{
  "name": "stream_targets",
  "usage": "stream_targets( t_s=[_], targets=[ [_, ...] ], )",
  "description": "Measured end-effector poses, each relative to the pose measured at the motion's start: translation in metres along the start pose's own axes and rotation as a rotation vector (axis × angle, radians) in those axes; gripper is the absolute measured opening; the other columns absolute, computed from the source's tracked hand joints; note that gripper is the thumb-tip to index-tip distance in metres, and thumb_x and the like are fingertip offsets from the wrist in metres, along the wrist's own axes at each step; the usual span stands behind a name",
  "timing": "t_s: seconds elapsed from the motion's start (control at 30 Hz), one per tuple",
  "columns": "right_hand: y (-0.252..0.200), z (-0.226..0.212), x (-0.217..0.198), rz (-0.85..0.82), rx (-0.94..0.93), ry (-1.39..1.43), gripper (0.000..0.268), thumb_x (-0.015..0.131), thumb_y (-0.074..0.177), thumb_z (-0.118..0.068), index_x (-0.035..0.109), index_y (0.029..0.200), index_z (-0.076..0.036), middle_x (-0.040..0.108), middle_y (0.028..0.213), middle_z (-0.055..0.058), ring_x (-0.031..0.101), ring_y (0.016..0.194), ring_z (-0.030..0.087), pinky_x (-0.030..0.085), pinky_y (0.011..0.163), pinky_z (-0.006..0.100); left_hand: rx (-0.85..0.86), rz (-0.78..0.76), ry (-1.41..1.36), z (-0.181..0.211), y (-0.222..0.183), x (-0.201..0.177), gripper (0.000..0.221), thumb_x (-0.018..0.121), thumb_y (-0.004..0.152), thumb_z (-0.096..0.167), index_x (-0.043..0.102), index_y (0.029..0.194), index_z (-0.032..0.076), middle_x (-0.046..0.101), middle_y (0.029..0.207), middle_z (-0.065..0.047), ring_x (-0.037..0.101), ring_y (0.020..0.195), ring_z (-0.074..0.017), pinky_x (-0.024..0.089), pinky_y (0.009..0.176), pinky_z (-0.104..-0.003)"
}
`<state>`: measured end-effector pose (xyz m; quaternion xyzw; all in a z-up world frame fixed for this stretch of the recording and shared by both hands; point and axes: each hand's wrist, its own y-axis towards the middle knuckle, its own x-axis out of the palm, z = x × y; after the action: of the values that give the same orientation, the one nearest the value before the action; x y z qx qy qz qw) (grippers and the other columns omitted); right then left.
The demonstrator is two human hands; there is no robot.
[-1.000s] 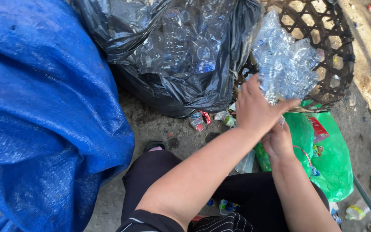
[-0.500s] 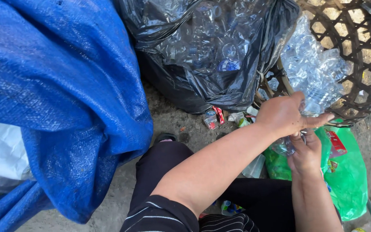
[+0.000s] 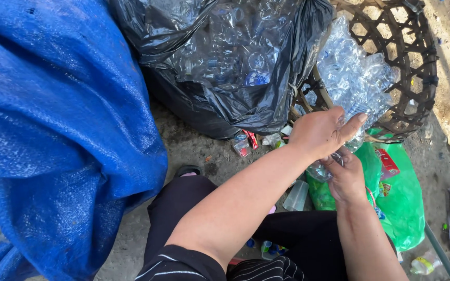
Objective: Sorting plastic bottles from a trash bag into a basket and a collection bag
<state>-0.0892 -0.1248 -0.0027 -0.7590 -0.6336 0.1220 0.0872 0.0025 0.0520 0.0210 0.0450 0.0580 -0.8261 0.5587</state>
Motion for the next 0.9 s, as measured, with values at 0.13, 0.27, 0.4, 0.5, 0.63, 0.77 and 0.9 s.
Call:
stream_targets(
  t_s=[0.13, 0.27, 0.4, 0.5, 0.63, 0.77, 0.9],
  targets=[
    [0.002, 0.005, -0.013, 0.043, -0.015, 0.045, 0.033, 0.064, 0.089, 0.008, 0.064, 0.122, 0.003, 0.071, 0.104, 0.011, 0.068, 0.087, 0.017, 0.055, 0.08, 0.025, -0.01, -0.015, -0.001, 0.007, -0.002, 0.0, 0.085, 0.018, 0.079, 0.074, 0.065, 0.102, 0.007, 0.069, 0.069, -0.01, 0.072, 0.068, -0.0343, 0.052, 0.062, -0.044],
    [0.031, -0.005, -0.038, 0.001, -0.008, -0.167, 0.041, 0.062, 0.095, -0.002, 0.058, 0.135, 0.002, 0.067, 0.115, 0.012, 0.064, 0.096, 0.019, 0.051, 0.085, 0.027, -0.151, -0.023, -0.079, 0.014, 0.002, -0.006, 0.11, 0.026, 0.056, 0.084, 0.055, 0.122, 0.001, 0.066, 0.098, -0.017, 0.069, 0.093, -0.0359, 0.05, 0.086, -0.046],
    [0.102, -0.018, -0.097, 0.166, -0.062, -0.495, 0.044, 0.067, 0.1, -0.016, 0.052, 0.138, 0.0, 0.059, 0.118, 0.009, 0.059, 0.1, 0.016, 0.049, 0.083, 0.025, -0.091, 0.193, -0.184, 0.002, 0.01, 0.008, 0.117, 0.029, 0.07, 0.08, 0.04, 0.15, -0.004, 0.049, 0.14, -0.029, 0.053, 0.127, -0.0453, 0.041, 0.105, -0.055],
    [0.142, -0.052, -0.102, 0.218, -0.024, -0.681, 0.06, 0.068, 0.103, -0.014, 0.04, 0.151, 0.009, 0.063, 0.125, 0.021, 0.067, 0.102, 0.02, 0.054, 0.085, 0.028, 0.013, 0.384, -0.285, -0.006, 0.016, 0.016, 0.081, 0.039, 0.089, 0.059, 0.048, 0.14, -0.004, 0.056, 0.138, -0.027, 0.055, 0.128, -0.0423, 0.042, 0.108, -0.049],
    [0.216, -0.055, -0.141, 0.262, -0.048, -0.656, 0.065, 0.078, 0.105, -0.028, 0.042, 0.152, -0.001, 0.065, 0.121, 0.011, 0.068, 0.086, 0.012, 0.057, 0.066, 0.024, 0.029, 0.51, -0.395, -0.007, 0.024, 0.01, 0.067, 0.041, 0.095, 0.049, 0.051, 0.134, -0.004, 0.058, 0.132, -0.026, 0.058, 0.122, -0.0409, 0.044, 0.105, -0.049],
    [0.224, -0.086, -0.052, 0.311, -0.41, -0.967, 0.061, 0.077, 0.111, -0.017, 0.034, 0.148, 0.005, 0.044, 0.144, 0.033, 0.048, 0.132, 0.045, 0.044, 0.104, 0.055, 0.014, 0.675, -0.635, 0.001, 0.029, -0.017, 0.056, 0.044, 0.098, 0.04, 0.05, 0.132, -0.004, 0.058, 0.129, -0.022, 0.063, 0.105, -0.0298, 0.052, 0.092, -0.041],
    [0.204, -0.093, 0.097, -0.044, -0.65, -0.603, 0.024, 0.069, 0.102, 0.006, 0.059, 0.123, -0.001, 0.065, 0.116, 0.011, 0.069, 0.105, 0.019, 0.061, 0.094, 0.027, 0.097, 0.919, -0.93, 0.004, 0.042, -0.053, 0.038, 0.049, 0.099, 0.022, 0.05, 0.127, -0.004, 0.057, 0.123, -0.02, 0.06, 0.102, -0.0241, 0.052, 0.088, -0.034]
  ],
)
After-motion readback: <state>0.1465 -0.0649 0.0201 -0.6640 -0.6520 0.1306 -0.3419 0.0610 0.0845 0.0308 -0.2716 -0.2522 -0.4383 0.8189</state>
